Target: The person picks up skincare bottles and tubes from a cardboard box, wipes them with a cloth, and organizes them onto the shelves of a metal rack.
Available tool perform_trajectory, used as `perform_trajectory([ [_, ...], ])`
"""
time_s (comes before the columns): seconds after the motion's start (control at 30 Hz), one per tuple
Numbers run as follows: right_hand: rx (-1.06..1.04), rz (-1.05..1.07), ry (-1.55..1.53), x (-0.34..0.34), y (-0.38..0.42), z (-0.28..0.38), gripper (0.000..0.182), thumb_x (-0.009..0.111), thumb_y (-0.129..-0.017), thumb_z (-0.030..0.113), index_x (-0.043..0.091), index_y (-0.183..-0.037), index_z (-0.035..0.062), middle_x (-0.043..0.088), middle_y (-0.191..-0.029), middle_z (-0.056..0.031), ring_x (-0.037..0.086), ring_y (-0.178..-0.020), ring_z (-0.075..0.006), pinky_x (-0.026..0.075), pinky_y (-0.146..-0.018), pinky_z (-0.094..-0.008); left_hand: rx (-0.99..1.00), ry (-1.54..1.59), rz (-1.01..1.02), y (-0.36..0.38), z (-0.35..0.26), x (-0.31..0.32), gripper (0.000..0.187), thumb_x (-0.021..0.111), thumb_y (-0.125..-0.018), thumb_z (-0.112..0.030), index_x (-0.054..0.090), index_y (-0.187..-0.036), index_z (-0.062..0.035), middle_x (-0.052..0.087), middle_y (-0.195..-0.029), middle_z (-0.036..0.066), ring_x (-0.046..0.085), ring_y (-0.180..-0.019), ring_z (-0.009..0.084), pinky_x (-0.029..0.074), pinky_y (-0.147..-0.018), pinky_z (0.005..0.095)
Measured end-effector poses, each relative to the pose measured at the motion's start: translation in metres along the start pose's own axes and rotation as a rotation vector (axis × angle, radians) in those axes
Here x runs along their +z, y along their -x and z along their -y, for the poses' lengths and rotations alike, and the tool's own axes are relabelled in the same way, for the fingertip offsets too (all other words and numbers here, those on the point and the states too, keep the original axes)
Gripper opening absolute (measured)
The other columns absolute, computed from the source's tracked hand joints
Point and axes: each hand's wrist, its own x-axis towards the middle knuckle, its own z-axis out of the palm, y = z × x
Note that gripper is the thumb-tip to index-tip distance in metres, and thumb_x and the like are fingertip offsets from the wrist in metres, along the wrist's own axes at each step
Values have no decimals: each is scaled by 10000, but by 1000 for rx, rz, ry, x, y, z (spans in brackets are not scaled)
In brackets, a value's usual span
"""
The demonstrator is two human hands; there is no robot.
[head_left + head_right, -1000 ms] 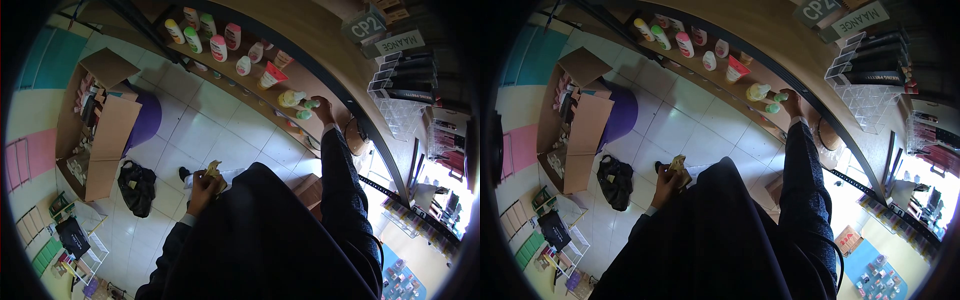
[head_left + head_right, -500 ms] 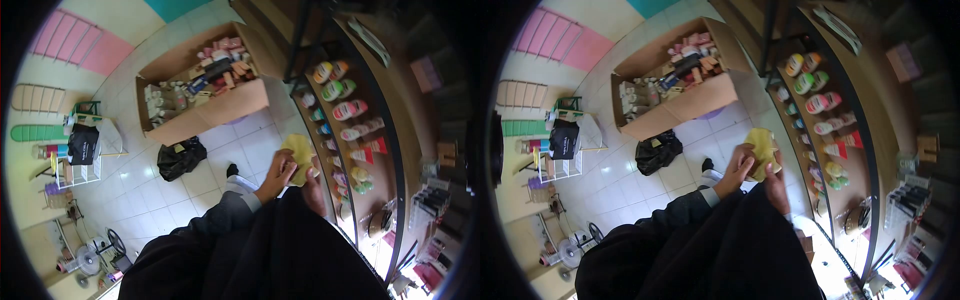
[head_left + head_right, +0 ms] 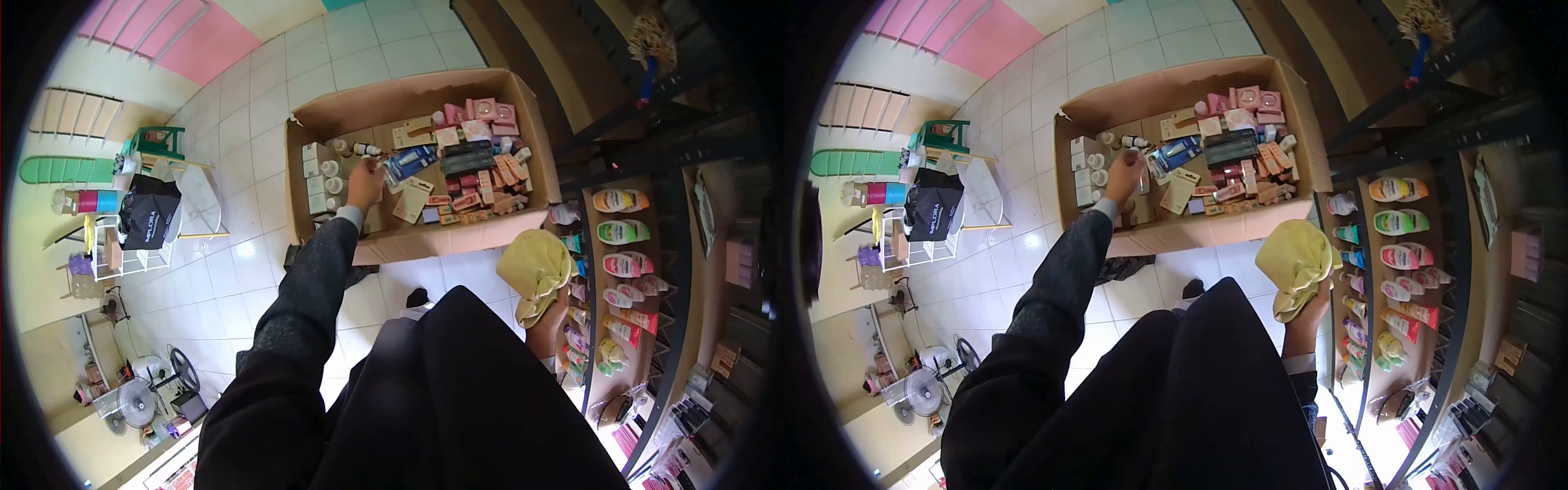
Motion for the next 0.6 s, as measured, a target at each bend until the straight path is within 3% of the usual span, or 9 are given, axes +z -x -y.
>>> perform_trajectory([
  [0.1,-11,-3,-46,40,2,-5,495,314,-925,408,384,-1238,31,479,-1187,-128,505,-1046,-259,433,-873,-374,167,-497,-185,-49,53,3,494,697,-653,-167,511,-1083,-12,500,-1117,205,513,-1008,341,442,-814,371],
  [0.13,-14,-11,-40,46,0,-9,495,314,-925,408,384,-1238,31,479,-1187,-128,505,-1046,-259,433,-873,-374,163,-493,-176,-56,45,-5,494,697,-653,-167,511,-1083,-12,500,-1117,205,513,-1008,341,442,-814,371],
  [0.2,-22,-52,25,51,-2,-15,537,307,-917,454,377,-1237,29,490,-1167,-125,520,-1022,-252,449,-843,-362,452,-1017,-165,-71,31,-19,573,682,-656,-158,453,-1162,-18,399,-1234,237,458,-1072,395,426,-853,396],
  [0.33,84,-52,61,56,0,-15,558,304,-911,473,375,-1234,23,499,-1156,-125,534,-998,-248,461,-813,-346,435,-1033,-229,-122,49,-37,426,650,-674,-128,529,-1066,-12,476,-1154,252,498,-1028,390,440,-845,403],
  [0.4,85,-99,69,68,2,-13,574,299,-908,486,374,-1232,18,507,-1142,-124,544,-981,-239,467,-793,-333,198,-1059,310,-144,64,-43,263,526,-759,-125,574,-992,-15,569,-1008,231,545,-956,357,449,-813,402],
  [0.43,78,-105,67,62,0,-14,574,299,-908,486,374,-1232,18,507,-1142,-124,544,-981,-239,467,-793,-333,207,-1057,315,-149,70,-44,263,526,-759,-125,574,-992,-15,569,-1008,231,545,-956,357,449,-813,402],
  [0.5,178,360,-337,42,-6,-16,563,308,-911,472,371,-1233,14,500,-1146,-129,535,-998,-239,460,-803,-337,287,-985,231,-151,80,-43,200,533,-752,-128,609,-894,-9,601,-841,224,580,-835,359,464,-771,403],
  [0.53,174,357,-338,48,-7,-16,563,308,-911,472,371,-1233,14,500,-1146,-129,535,-998,-239,460,-803,-337,291,-984,234,-147,72,-42,200,533,-752,-128,609,-894,-9,601,-841,224,580,-835,359,464,-771,403],
  [0.6,-7,-89,45,61,-7,-17,546,336,-912,450,364,-1242,16,488,-1161,-131,523,-1016,-245,449,-827,-354,357,-962,136,-133,52,-44,150,525,-750,-62,614,-856,-6,585,-920,224,596,-817,339,491,-744,390],
])
